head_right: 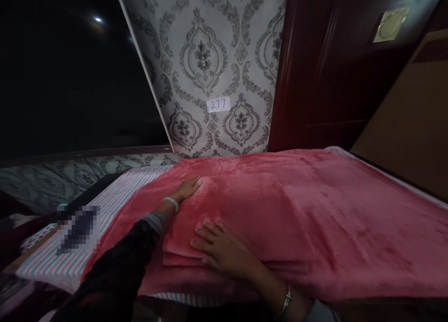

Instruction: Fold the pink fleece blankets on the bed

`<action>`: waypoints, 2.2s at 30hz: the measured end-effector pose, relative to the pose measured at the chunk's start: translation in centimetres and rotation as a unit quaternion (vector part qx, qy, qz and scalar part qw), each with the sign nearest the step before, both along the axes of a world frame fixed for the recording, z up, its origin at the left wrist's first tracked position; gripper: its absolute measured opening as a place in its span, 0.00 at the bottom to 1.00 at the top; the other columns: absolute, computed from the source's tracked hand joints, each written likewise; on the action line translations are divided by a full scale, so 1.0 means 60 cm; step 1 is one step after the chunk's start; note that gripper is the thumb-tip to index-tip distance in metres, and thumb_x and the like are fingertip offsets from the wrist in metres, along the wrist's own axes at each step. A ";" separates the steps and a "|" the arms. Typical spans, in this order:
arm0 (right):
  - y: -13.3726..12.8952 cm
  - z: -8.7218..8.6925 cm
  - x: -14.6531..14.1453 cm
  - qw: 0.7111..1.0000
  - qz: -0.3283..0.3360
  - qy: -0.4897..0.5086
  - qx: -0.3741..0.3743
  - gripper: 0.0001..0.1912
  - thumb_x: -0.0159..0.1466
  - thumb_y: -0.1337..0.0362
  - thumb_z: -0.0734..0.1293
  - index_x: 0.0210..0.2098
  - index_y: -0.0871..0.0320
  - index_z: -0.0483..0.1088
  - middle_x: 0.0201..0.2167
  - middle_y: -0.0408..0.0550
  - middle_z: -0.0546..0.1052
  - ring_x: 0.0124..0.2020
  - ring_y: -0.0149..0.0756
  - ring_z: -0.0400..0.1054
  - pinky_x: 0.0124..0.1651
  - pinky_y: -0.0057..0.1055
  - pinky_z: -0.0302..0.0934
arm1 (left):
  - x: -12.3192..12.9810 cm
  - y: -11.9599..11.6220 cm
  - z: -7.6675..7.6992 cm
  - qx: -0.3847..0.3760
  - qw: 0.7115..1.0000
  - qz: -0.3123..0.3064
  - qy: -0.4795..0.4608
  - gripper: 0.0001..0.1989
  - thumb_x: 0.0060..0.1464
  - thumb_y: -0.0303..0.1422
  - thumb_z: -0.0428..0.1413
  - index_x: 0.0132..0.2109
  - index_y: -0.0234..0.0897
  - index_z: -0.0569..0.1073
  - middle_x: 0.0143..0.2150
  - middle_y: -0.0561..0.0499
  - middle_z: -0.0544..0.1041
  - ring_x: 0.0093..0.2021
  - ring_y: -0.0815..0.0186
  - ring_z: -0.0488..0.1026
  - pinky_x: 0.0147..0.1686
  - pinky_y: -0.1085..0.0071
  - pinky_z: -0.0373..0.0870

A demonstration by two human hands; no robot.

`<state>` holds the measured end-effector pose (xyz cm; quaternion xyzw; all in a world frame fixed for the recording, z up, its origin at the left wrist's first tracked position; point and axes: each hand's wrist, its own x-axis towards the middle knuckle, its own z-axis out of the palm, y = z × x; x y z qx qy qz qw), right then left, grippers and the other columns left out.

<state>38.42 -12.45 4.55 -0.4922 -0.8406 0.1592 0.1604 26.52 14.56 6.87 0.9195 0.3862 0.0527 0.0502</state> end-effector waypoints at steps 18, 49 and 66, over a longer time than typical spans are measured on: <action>0.020 -0.007 -0.010 0.998 0.059 0.039 0.002 0.29 0.73 0.52 0.58 0.71 0.47 0.51 0.73 0.46 0.50 0.74 0.44 0.36 0.73 0.51 0.29 | 0.129 -0.047 -0.012 -0.079 0.974 -0.205 0.048 0.32 0.67 0.50 0.39 0.73 0.46 0.51 0.75 0.49 0.49 0.75 0.56 0.44 0.71 0.46 0.36; -0.142 -0.099 0.161 0.917 -0.279 -0.176 0.227 0.31 0.70 0.53 0.58 0.71 0.49 0.52 0.69 0.49 0.60 0.70 0.47 0.50 0.66 0.55 0.48 | -0.218 -0.284 -0.111 0.065 0.985 -0.109 -0.120 0.33 0.67 0.41 0.46 0.74 0.43 0.46 0.75 0.43 0.51 0.74 0.55 0.48 0.67 0.52 0.58; -0.173 -0.023 0.266 0.892 -0.348 0.010 0.288 0.22 0.62 0.65 0.56 0.53 0.53 0.70 0.46 0.54 0.76 0.48 0.47 0.72 0.50 0.47 0.69 | -0.208 -0.263 0.008 0.171 0.964 -0.045 -0.199 0.18 0.51 0.30 0.51 0.49 0.40 0.75 0.44 0.44 0.79 0.47 0.53 0.75 0.49 0.53 0.73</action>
